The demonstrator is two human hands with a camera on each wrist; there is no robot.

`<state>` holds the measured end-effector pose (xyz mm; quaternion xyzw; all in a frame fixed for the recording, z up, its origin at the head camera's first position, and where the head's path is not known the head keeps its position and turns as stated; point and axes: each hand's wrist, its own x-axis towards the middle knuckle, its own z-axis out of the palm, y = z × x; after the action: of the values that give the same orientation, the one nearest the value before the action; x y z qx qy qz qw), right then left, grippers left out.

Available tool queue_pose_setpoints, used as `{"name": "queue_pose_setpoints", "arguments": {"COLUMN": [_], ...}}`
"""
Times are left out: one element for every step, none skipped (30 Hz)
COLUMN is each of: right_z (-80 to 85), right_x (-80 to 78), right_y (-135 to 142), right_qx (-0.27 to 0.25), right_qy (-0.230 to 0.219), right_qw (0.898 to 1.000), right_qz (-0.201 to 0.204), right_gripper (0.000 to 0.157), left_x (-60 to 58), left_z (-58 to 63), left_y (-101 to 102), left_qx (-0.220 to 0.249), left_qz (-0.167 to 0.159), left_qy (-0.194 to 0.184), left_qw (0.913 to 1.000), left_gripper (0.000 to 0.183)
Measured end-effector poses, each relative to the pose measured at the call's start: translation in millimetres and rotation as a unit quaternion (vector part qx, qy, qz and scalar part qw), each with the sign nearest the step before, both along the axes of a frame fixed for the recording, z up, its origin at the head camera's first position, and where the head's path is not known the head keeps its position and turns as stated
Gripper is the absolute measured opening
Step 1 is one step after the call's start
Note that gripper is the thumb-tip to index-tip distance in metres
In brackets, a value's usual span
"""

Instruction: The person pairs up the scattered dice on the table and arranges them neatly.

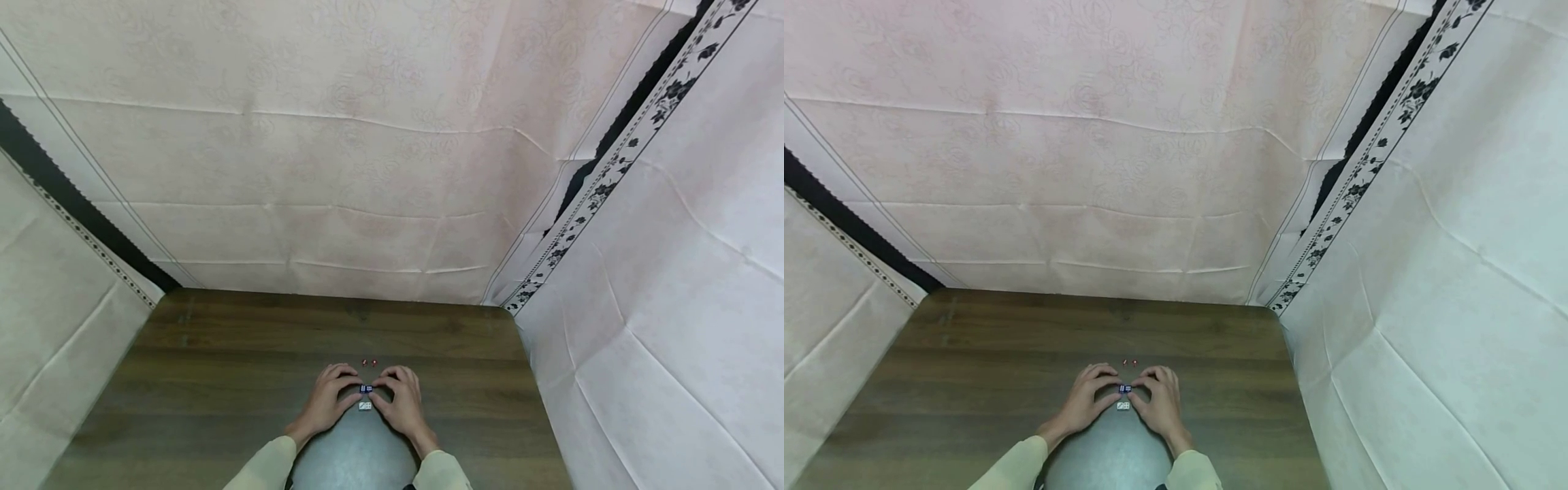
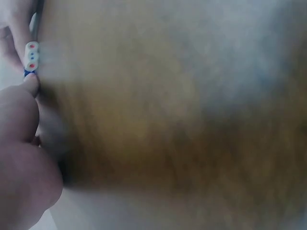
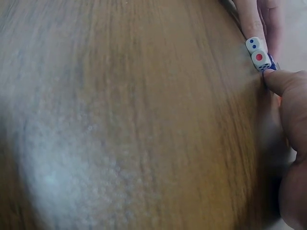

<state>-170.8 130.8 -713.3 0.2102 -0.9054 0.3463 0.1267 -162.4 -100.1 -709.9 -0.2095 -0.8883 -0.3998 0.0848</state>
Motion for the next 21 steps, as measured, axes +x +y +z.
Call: {"name": "queue_pose_setpoints", "arguments": {"right_z": [-0.1, -0.1, 0.1, 0.2, 0.4, 0.6, 0.8, 0.8, 0.8, 0.7, 0.6, 0.5, 0.4, 0.2, -0.1, -0.2, -0.6, -0.9, -1.1, -1.5, -1.6], "right_x": [0.0, 0.0, 0.1, 0.2, 0.4, 0.5, 0.7, 0.8, 0.8, 0.7, 0.6, 0.5, 0.3, 0.1, -0.1, -0.2, -0.2, -0.2, -0.2, -0.2, -0.1], "right_y": [0, 1, 1, 1, 1, 1, 2, 2, 2, 2, 2, 2, 2, 2, 2, 2, 2, 1, 1, 1, 1], "right_qx": [0.000, 0.001, 0.001, 0.000, 0.000, 0.001, 0.001, 0.001, 0.001, 0.000, -0.001, -0.002, -0.002, -0.003, -0.002, -0.002, -0.002, -0.001, -0.001, 0.001, 0.002], "right_qy": [-0.005, -0.010, -0.015, -0.020, -0.023, -0.024, -0.023, -0.021, -0.017, -0.014, -0.011, -0.008, -0.006, -0.005, -0.005, -0.006, -0.007, -0.007, -0.007, -0.005, -0.004], "right_qw": [1.000, 1.000, 1.000, 1.000, 1.000, 1.000, 1.000, 1.000, 1.000, 1.000, 1.000, 1.000, 1.000, 1.000, 1.000, 1.000, 1.000, 1.000, 1.000, 1.000, 1.000], "right_qz": [0.000, 0.000, 0.000, 0.001, 0.001, 0.001, 0.001, 0.000, 0.000, 0.000, 0.000, 0.000, 0.000, 0.000, 0.000, 0.000, 0.000, 0.000, 0.000, -0.002, -0.003], "right_gripper": [0.015, 0.015, 0.015, 0.015, 0.015, 0.015, 0.015, 0.015, 0.015, 0.015, 0.015, 0.016, 0.016, 0.016, 0.016, 0.016, 0.016, 0.016, 0.016, 0.016, 0.016], "left_x": [-0.4, -0.9, -1.2, -1.3, -1.6, -2.1, -3.0, -4.1, -5.5, -7.2, -9.2, -11.4, -13.5, -15.7, -17.8, -20.0, -22.4, -24.6, -26.9, -29.1, -31.4], "left_z": [1.5, 3.1, 4.8, 6.7, 8.9, 10.9, 12.7, 14.4, 15.7, 16.7, 17.6, 17.9, 18.0, 18.0, 17.9, 17.8, 17.6, 17.7, 17.6, 17.8, 17.8], "left_y": [-2, -4, -5, -7, -9, -10, -10, -10, -10, -9, -8, -7, -6, -5, -4, -2, -1, 1, 3, 5, 6], "left_qx": [0.008, 0.014, 0.019, 0.020, 0.023, 0.026, 0.026, 0.027, 0.028, 0.028, 0.032, 0.033, 0.032, 0.032, 0.032, 0.032, 0.031, 0.031, 0.029, 0.031, 0.032], "left_qz": [-0.007, -0.011, -0.013, -0.012, -0.009, -0.004, 0.003, 0.011, 0.020, 0.029, 0.037, 0.043, 0.050, 0.054, 0.058, 0.060, 0.063, 0.065, 0.067, 0.068, 0.069], "left_qy": [-0.014, -0.026, -0.038, -0.047, -0.057, -0.065, -0.070, -0.075, -0.077, -0.078, -0.080, -0.079, -0.076, -0.073, -0.070, -0.068, -0.066, -0.065, -0.064, -0.066, -0.066], "left_qw": [0.9999, 0.9995, 0.9990, 0.9986, 0.9981, 0.9975, 0.9972, 0.9968, 0.9964, 0.9961, 0.9956, 0.9954, 0.9954, 0.9953, 0.9954, 0.9953, 0.9953, 0.9953, 0.9952, 0.9950, 0.9949], "left_gripper": [0.026, 0.027, 0.028, 0.029, 0.029, 0.029, 0.029, 0.028, 0.027, 0.025, 0.024, 0.023, 0.022, 0.022, 0.022, 0.022, 0.022, 0.023, 0.023, 0.024, 0.024]}}
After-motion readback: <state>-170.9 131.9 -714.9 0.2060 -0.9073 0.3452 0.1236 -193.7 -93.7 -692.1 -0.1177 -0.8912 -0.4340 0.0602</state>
